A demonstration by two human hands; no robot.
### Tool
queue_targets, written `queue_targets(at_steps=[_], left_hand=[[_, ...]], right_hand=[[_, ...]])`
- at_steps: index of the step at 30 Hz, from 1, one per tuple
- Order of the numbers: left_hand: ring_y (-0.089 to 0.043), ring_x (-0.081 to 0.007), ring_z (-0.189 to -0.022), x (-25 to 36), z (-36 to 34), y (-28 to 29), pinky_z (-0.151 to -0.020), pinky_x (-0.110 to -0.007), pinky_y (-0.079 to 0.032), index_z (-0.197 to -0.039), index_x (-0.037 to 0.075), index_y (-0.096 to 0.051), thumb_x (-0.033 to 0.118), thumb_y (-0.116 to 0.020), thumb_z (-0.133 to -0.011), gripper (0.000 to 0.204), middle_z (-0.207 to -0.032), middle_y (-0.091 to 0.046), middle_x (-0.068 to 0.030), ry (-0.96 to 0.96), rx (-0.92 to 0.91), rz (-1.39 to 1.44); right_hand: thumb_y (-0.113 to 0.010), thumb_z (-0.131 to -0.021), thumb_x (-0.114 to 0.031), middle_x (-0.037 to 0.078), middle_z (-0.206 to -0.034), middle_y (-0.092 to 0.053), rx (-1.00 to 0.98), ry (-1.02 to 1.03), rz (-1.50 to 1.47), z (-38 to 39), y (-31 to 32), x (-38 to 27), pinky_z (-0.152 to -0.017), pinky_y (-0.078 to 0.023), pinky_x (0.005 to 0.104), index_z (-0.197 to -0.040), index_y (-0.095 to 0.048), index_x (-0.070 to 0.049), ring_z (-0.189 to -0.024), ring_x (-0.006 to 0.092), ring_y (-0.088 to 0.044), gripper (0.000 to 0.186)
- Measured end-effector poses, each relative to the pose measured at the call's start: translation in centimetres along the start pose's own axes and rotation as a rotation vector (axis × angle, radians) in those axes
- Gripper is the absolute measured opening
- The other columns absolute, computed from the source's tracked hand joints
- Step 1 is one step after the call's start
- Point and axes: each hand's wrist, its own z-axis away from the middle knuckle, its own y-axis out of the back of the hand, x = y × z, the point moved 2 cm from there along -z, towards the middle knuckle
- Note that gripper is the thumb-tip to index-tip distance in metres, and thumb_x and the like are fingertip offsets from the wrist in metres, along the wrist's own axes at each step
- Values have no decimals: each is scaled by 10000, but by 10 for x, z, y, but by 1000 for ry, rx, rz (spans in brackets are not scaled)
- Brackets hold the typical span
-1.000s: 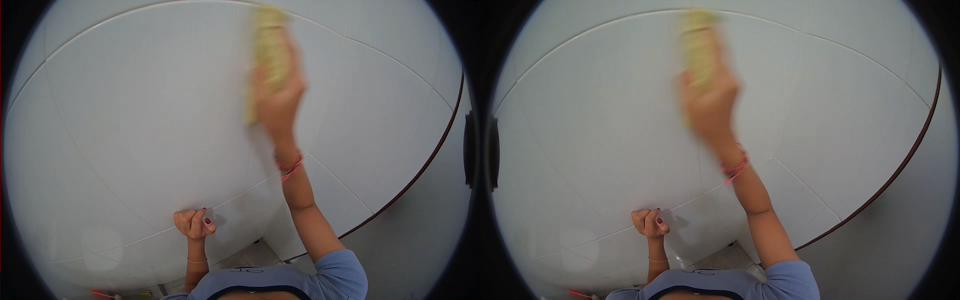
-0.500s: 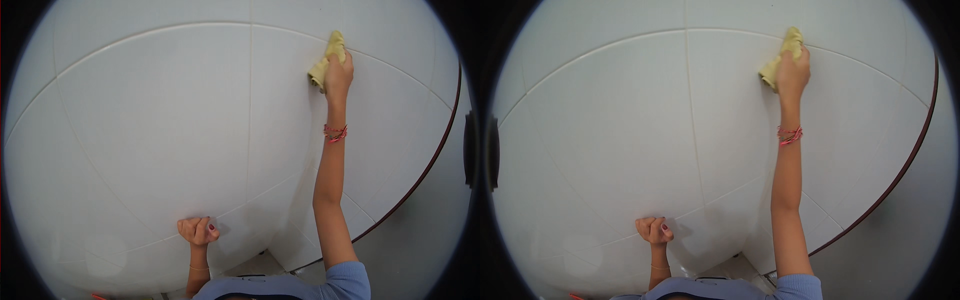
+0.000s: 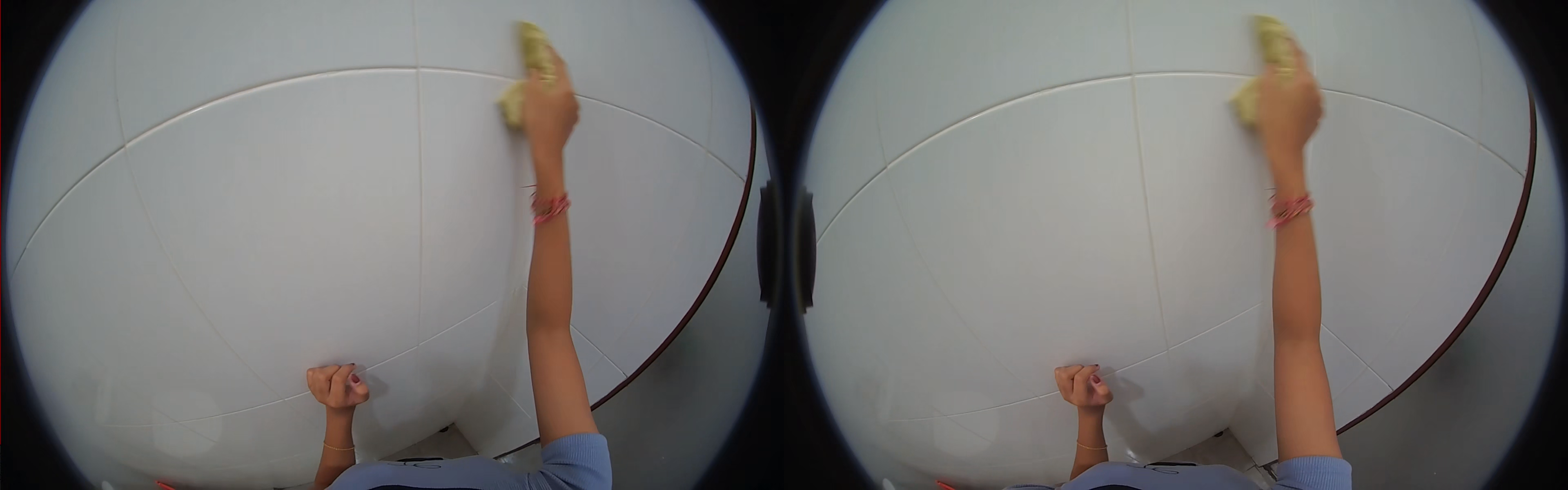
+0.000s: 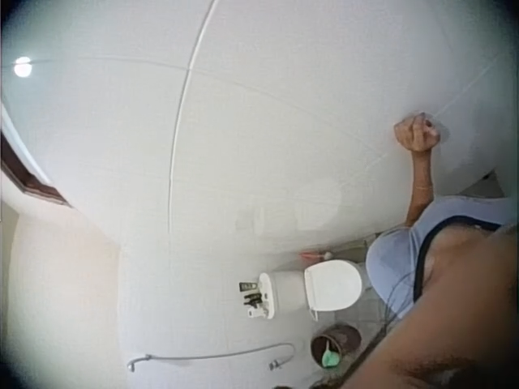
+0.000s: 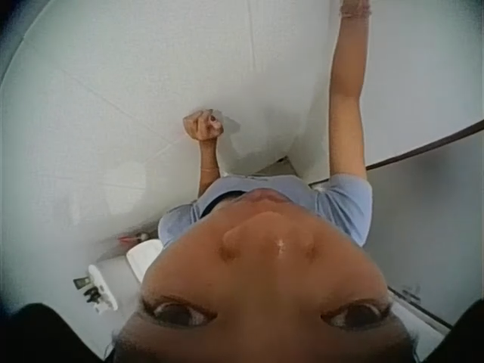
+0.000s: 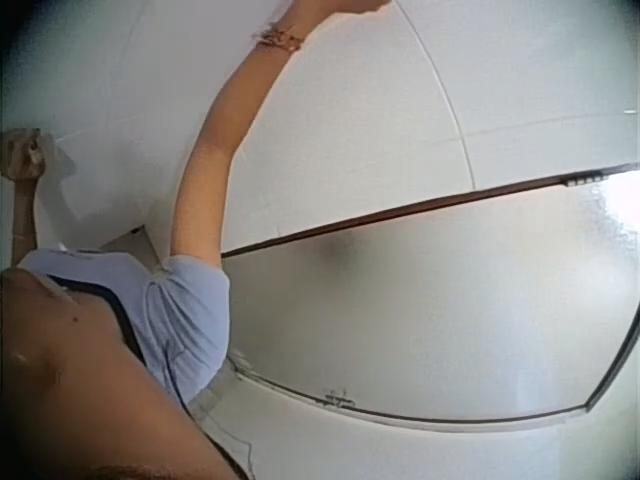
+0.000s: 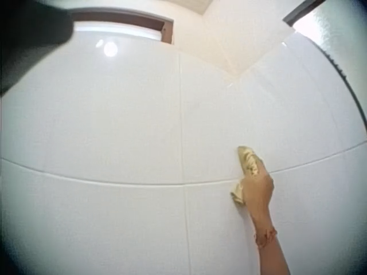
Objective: Cleaning the tiles of a bathroom wall using a cloth.
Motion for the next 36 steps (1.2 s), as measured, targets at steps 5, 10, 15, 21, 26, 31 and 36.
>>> queue_targets(at_steps=[5, 10, 15, 21, 26, 31, 36], left_hand=[[-374, -188, -560, 5, -7, -5, -520, -303, -293, -655, 91, -559, 167, -493, -602, 114, -656, -419, -39, -42, 27, 9], [-376, -191, -547, -2, -1, 0, -513, -300, -290, -660, 88, -557, 175, -491, -615, 118, -653, -423, -41, -9, -4, -4], [-416, -211, -565, -7, -2, 15, -536, -318, -359, -670, 75, -561, 189, -467, -662, 148, -652, -435, -68, 40, -10, 74], [-397, -186, -615, -44, 18, 70, -567, -283, -352, -750, 26, -531, 108, -393, -755, 161, -691, -442, -54, 321, 240, -178], [-340, -96, -620, -66, 18, 89, -571, -230, -303, -765, 33, -505, 83, -339, -849, 193, -726, -422, -14, 880, 609, 23], [-317, -58, -594, -71, 12, 106, -520, -195, -268, -788, 34, -491, 90, -339, -867, 181, -721, -413, -1, 878, 722, 84], [-318, -44, -583, -63, 6, 144, -482, -179, -245, -813, 30, -482, 118, -350, -873, 170, -726, -421, 0, 811, 812, 102]], right_hand=[[-492, -806, -219, 130, -882, -648, 229, 18, -290, -33, -22, 8, -707, -474, 346, -1073, -597, -44, -752, 267, -614, 336], [-531, -711, -106, 159, -682, -567, -44, 710, -614, 100, -31, -154, -412, -402, 367, -791, -566, -51, -448, 285, -490, 103], [-572, -758, -173, 29, -730, -572, -557, 1241, -732, 279, 3, -154, -332, -332, 235, -918, -618, -190, -427, 92, -474, 168], [-621, -723, -124, 122, -816, -614, -162, 605, -290, 170, -11, -120, -554, -478, 351, -1026, -604, -56, -628, 259, -577, 311], [-598, -740, -129, 101, -1014, -640, -23, 101, -446, 145, -19, -151, -773, -504, 319, -1118, -599, -98, -863, 213, -631, 379], [-638, -676, -84, 121, -839, -613, -505, 894, -509, 311, -12, -170, -529, -476, 329, -1048, -622, -112, -627, 233, -583, 374], [-562, -710, -102, 16, -779, -550, -962, 1225, -698, 456, 34, -115, -421, -356, 223, -1158, -569, -209, -498, 92, -469, 461]])
